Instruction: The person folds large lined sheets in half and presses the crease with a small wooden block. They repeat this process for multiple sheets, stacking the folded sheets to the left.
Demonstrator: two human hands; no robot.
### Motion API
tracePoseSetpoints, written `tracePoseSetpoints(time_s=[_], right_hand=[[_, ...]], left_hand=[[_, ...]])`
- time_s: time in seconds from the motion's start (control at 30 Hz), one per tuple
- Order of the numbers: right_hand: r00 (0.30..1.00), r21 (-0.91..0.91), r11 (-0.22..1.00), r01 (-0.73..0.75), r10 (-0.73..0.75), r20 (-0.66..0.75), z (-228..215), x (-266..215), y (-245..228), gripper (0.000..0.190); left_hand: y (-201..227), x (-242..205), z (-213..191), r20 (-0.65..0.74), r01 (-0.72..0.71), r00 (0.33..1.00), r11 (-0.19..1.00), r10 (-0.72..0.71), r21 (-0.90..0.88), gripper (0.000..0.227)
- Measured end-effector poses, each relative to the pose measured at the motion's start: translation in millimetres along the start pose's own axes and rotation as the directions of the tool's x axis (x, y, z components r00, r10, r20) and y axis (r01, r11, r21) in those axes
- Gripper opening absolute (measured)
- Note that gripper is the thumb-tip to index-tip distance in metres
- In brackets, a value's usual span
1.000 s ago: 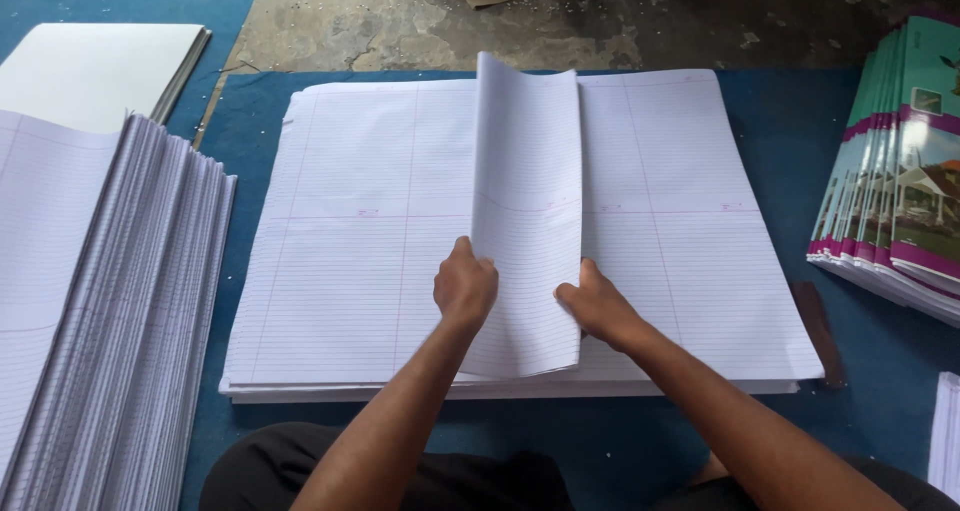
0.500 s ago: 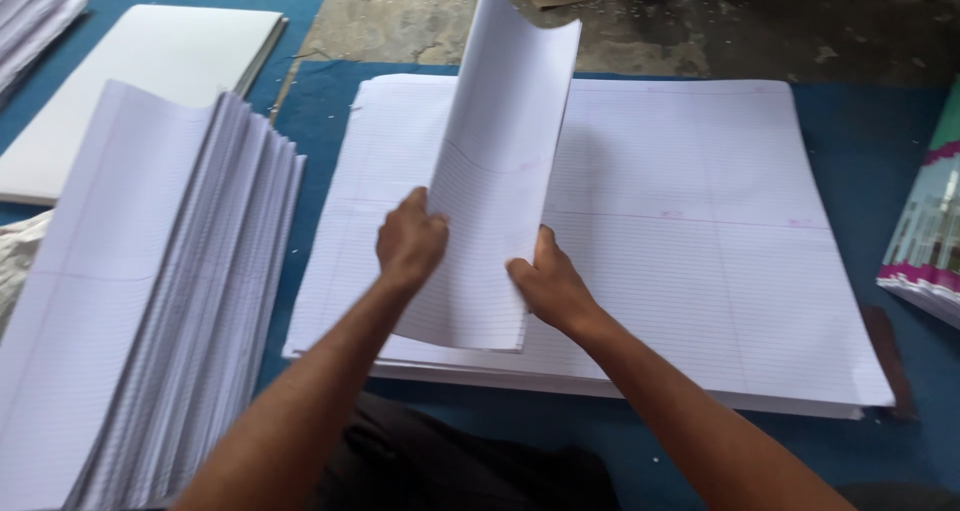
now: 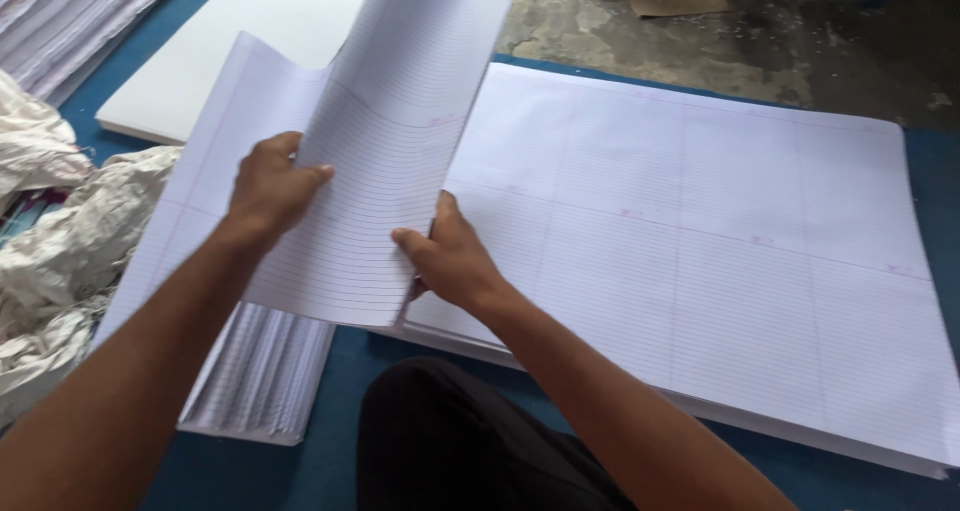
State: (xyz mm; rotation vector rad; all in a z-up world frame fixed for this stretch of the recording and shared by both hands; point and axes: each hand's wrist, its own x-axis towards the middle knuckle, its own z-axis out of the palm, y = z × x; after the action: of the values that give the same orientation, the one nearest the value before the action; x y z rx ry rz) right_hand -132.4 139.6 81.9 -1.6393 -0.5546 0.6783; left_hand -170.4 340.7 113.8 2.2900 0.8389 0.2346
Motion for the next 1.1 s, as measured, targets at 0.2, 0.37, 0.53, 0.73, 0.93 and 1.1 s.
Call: tracePoseSetpoints(time_s=[0.2, 0.37, 0.53, 0.73, 0.93, 1.1], right_hand=[[0.988, 0.095, 0.994, 0.051, -0.064, 0.137, 70, 6, -17, 0.056], [0.980, 0.024, 0.999, 0.032, -0.037, 0.198, 122, 6, -23, 0.063], [0.970, -0.065, 0.998, 0.009, 0.007, 0.244, 159, 7, -22, 0.068], [0.955, -0.205, 0.978, -0.028, 0.087, 0.284, 188, 14, -1, 0.096], [0.966, -0.465, 0.879, 0.111, 0.015, 0.259, 198, 22, 21, 0.104], [0.966, -0.630, 0.762, 0.154, 0.018, 0.258, 195, 20, 28, 0.101]], left_hand=[[-63, -10, -62, -0.038, 0.063, 0.997, 0.995, -0.066, -0.074, 0.046], [-111, -18, -91, -0.075, 0.100, 0.991, 0.986, -0.110, -0.134, 0.047], [-154, -26, -101, -0.116, 0.200, 0.972, 0.978, -0.206, -0.060, 0.046], [-206, -23, -90, -0.128, 0.252, 0.961, 0.967, -0.245, 0.046, 0.045], [-237, -22, -67, -0.223, 0.131, 0.971, 0.973, -0.087, 0.190, 0.057], [-240, -22, -61, -0.170, 0.158, 0.976, 0.979, -0.135, 0.128, 0.065]])
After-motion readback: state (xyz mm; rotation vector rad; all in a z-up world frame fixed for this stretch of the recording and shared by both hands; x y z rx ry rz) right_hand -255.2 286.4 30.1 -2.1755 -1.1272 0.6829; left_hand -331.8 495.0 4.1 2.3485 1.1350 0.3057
